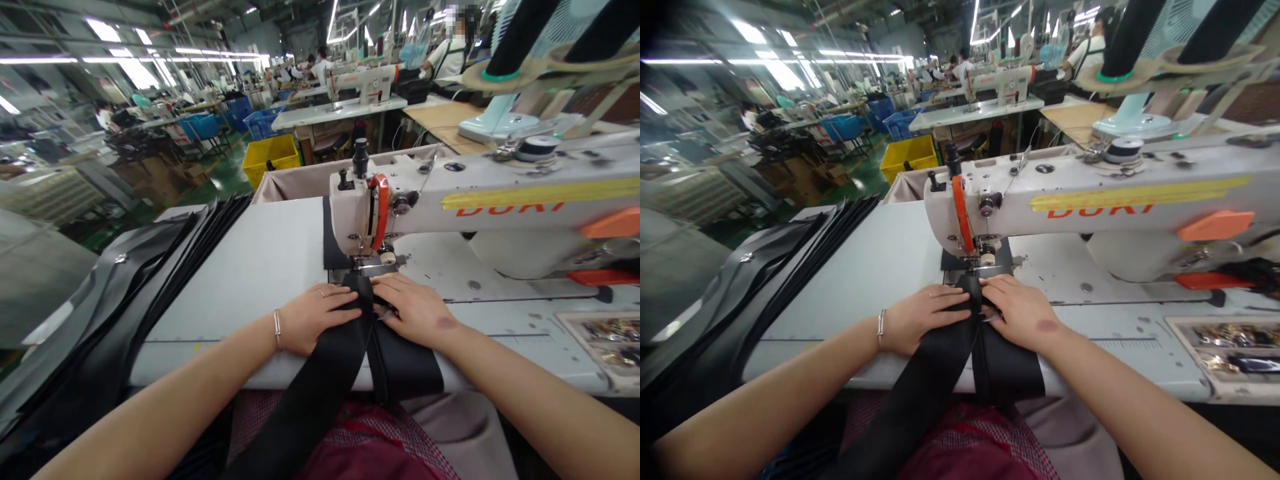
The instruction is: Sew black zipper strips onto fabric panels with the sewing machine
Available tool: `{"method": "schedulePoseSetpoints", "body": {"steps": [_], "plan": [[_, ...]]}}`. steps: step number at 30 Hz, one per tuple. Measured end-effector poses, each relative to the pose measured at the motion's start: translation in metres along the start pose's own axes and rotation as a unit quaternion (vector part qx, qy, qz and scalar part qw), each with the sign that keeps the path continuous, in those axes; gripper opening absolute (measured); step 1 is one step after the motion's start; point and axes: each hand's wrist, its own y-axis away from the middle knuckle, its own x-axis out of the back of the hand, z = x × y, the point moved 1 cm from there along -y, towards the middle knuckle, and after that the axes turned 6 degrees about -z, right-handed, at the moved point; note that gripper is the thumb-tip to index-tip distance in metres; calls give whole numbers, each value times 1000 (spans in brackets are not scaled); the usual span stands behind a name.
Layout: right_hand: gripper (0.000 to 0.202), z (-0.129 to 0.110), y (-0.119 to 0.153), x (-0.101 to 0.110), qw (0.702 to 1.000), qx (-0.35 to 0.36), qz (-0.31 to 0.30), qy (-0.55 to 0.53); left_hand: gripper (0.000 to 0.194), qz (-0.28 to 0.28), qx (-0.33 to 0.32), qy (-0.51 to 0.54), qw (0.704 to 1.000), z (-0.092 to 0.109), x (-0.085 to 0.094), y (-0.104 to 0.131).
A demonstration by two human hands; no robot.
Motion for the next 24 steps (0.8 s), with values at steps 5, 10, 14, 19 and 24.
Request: {"method": "schedulePoseSetpoints", "body": {"steps": [5,10,14,19,24], "plan": [[32,-3,6,0,1000,-15,5,-15,57,18,55,-42,997,-1,-4,-19],[34,-3,5,0,999,-32,3,-20,49,66,35,-33,997,-4,-7,-11],[34,-3,4,-1,999,-33,17,-19,68,17,75,2,997,-5,-7,-13],[35,-2,4,-1,999,-32,18,-21,55,17,117,-1,993,-5,-8,-21],[35,-2,4,-1,999,-38,17,-24,56,22,114,20,993,-6,-10,-16]]}}
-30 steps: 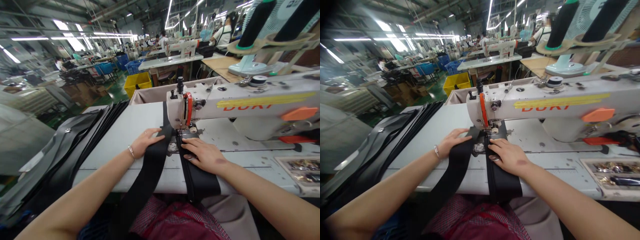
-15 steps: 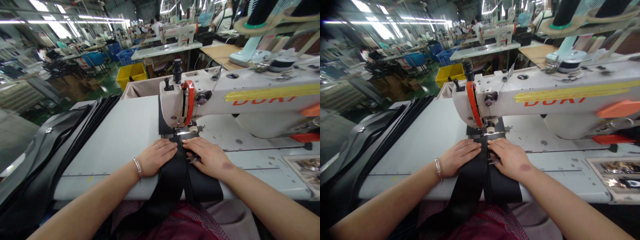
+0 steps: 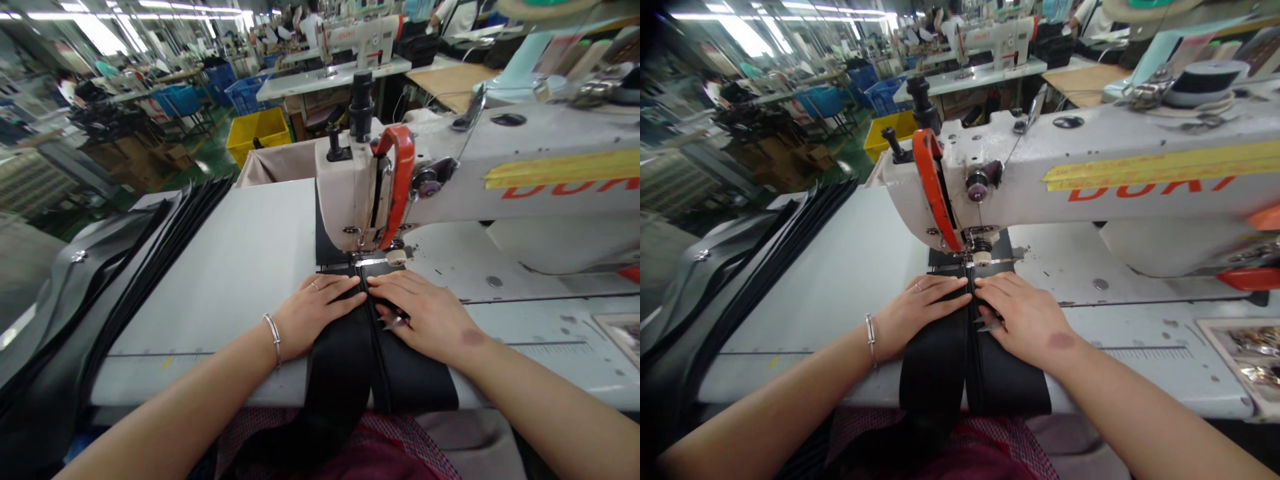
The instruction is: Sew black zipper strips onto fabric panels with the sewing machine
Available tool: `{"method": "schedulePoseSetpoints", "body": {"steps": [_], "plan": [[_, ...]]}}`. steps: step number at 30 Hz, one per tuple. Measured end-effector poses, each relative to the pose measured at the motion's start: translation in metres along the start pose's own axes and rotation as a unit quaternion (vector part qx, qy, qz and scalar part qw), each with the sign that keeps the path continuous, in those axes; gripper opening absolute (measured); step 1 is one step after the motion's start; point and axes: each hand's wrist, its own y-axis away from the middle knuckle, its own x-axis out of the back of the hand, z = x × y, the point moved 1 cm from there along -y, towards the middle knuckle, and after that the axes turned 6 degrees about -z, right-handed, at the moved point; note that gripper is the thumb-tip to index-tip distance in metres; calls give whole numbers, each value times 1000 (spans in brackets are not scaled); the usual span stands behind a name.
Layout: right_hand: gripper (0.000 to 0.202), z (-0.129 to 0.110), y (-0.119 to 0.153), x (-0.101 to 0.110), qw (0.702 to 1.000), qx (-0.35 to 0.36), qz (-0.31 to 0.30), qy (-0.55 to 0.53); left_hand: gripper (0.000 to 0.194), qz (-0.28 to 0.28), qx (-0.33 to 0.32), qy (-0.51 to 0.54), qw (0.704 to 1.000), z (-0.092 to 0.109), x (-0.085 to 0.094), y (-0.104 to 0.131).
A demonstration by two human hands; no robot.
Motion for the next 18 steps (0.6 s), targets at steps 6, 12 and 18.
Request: {"method": "schedulePoseSetpoints", "body": {"steps": [6,12,18], "plan": [[33,-1,0,0,1000,-3,-7,11,55,4,5,20,1000,1,1,1],[31,0,-4,1,1000,-7,-8,25,57,1,10,16,1000,0,2,-3],[28,2,-7,1,999,-2,-1,36,58,15,2,30,999,-5,1,-6]]}}
